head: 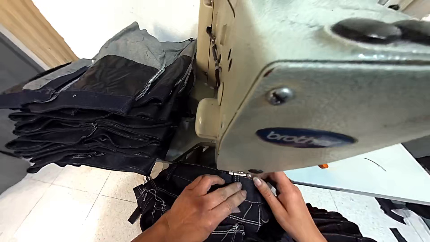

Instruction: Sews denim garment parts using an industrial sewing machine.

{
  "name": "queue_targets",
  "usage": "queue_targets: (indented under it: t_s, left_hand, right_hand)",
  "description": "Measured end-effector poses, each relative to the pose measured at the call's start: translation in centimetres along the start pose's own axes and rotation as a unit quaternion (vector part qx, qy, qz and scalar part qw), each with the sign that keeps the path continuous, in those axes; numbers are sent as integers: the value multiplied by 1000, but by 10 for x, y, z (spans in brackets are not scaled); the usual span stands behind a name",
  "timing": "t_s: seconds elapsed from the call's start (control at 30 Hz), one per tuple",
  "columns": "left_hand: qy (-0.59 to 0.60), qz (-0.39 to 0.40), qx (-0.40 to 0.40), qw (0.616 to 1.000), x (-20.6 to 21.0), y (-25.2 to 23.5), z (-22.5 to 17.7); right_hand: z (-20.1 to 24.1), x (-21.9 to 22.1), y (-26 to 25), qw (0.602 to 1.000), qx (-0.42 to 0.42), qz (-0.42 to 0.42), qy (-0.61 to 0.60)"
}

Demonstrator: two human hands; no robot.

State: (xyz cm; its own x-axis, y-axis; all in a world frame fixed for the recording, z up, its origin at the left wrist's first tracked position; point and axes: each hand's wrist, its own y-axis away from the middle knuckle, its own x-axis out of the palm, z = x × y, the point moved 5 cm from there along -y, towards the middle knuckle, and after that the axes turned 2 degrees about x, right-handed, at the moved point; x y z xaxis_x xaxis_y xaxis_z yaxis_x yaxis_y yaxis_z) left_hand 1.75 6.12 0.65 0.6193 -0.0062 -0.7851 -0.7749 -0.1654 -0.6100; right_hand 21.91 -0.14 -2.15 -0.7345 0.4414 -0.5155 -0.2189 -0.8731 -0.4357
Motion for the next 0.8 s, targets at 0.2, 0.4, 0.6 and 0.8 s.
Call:
queue_targets:
  t_s: [0.2,0.4,0.6,0.8]
  left_hand:
    - [1,-22,-48,999,2,-4,1]
    - [15,-31,-61,998,0,-5,-1]
    - [11,-27,-62,998,-2,-5,-2]
    - [21,-29,-72,997,-5,-2,-1]
  right_hand:
    - [6,-1,-17,996,-18,-30,83]
    - [4,-2,-15,996,-38,-32,79]
    - [7,-1,-13,994,-37,-44,96]
    - [11,4,-16,991,-45,-46,114]
